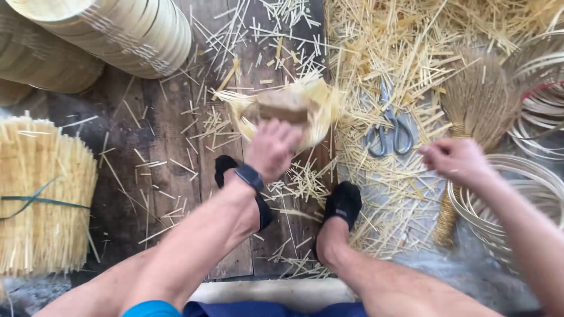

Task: The person sits on a low stool and finishes a round bamboo sieve. They lay a woven bamboo mat over a round wooden form, trim the overhanging bamboo strips with scissors, press a split bamboo rim ring around the edge, and set the finished sieve onto a stack of completed sieves.

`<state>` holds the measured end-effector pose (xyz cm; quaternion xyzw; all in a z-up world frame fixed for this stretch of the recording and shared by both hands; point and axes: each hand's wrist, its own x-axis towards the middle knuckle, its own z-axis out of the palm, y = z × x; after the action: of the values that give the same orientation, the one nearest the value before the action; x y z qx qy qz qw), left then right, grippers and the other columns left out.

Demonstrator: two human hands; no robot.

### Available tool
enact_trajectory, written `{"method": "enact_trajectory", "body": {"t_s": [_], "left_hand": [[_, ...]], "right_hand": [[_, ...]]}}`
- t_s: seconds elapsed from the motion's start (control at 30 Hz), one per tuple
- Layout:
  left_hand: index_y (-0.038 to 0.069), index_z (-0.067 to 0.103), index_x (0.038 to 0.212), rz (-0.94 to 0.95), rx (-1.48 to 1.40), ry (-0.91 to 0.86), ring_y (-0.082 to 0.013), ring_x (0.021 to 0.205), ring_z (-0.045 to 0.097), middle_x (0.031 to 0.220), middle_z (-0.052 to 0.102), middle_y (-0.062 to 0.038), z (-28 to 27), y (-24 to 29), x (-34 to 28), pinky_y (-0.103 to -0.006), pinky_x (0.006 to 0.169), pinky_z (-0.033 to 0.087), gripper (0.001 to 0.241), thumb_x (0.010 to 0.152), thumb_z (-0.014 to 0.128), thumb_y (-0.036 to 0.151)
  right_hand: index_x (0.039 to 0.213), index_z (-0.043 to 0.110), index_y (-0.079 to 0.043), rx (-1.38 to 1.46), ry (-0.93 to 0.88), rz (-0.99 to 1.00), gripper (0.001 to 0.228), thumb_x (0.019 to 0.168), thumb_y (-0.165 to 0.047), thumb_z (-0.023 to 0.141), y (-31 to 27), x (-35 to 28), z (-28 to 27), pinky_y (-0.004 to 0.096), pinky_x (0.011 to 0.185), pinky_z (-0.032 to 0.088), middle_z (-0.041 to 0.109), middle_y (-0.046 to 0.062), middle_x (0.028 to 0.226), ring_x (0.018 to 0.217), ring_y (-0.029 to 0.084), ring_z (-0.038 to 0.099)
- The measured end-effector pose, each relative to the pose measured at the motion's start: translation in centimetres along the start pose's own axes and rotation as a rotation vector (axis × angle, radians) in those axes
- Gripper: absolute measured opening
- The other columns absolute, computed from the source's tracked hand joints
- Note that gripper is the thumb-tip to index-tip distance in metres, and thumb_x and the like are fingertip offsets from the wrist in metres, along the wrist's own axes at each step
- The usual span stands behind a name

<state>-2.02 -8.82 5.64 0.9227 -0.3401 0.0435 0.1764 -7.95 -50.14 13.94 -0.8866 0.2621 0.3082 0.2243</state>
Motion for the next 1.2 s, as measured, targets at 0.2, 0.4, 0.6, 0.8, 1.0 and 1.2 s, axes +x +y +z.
{"method": "enact_trajectory", "body": {"t_s": [0.2,0.4,0.6,0.8,1.0,1.2], "left_hand": [[0.015,0.063,0.125,-0.020,-0.100,-0.071,-0.0305,0.121,0.054,0.129,0.057,-0.011,2.1,2.3,-2.8,-0.0474,0.103,0.047,0.062,0.070,0.089,0.028],[0.021,0.058,0.141,-0.090,-0.008,-0.072,-0.0355,0.119,0.051,0.129,0.056,-0.015,3.4,-1.1,2.9,-0.0538,0.099,0.040,0.105,0.049,0.090,0.059],[0.025,0.059,0.139,-0.159,-0.086,-0.110,-0.0278,0.111,0.054,0.123,0.058,-0.011,1.8,0.7,5.0,-0.0471,0.092,0.043,0.090,0.064,0.092,0.060],[0.022,0.063,0.130,-0.169,-0.092,-0.113,-0.0271,0.110,0.054,0.112,0.062,-0.005,6.8,-1.7,3.8,-0.0476,0.087,0.043,0.079,0.064,0.093,0.053],[0.025,0.037,0.146,-0.180,-0.046,-0.199,-0.0381,0.136,0.037,0.144,0.040,-0.016,2.1,0.9,4.0,-0.0606,0.110,0.032,0.113,0.052,0.095,0.048],[0.021,0.006,0.160,-0.636,-0.357,-0.147,-0.0498,0.149,0.020,0.158,0.014,-0.030,5.0,2.8,3.1,-0.0592,0.124,0.020,0.137,0.053,0.091,0.039]], "right_hand": [[0.121,0.070,0.000,-0.019,0.389,-0.279,0.046,0.087,-0.030,0.080,6.6,10.7,14.5,0.043,0.095,0.049,0.066,0.021,0.115,0.106,0.033,0.063],[0.126,0.056,0.005,0.119,0.275,-0.091,0.062,0.080,-0.027,0.083,3.5,12.2,13.6,0.045,0.096,0.051,0.064,0.021,0.117,0.106,0.036,0.064],[0.116,0.063,0.002,0.032,0.140,0.104,0.059,0.069,-0.022,0.091,-0.8,11.8,10.9,0.044,0.094,0.052,0.067,0.024,0.107,0.101,0.038,0.065],[0.105,0.068,0.002,0.562,-0.148,0.048,0.043,0.070,-0.019,0.081,8.3,13.1,17.4,0.043,0.073,0.058,0.074,0.018,0.090,0.077,0.027,0.071],[0.086,0.065,0.004,0.280,-0.017,0.093,0.057,0.083,-0.051,0.079,5.7,3.5,15.6,0.041,0.064,0.053,0.066,0.017,0.072,0.066,0.026,0.065],[0.095,0.058,-0.003,0.144,0.106,-0.114,0.055,0.085,-0.055,0.072,2.1,4.7,12.5,0.043,0.068,0.048,0.054,0.012,0.089,0.078,0.025,0.053]]}}
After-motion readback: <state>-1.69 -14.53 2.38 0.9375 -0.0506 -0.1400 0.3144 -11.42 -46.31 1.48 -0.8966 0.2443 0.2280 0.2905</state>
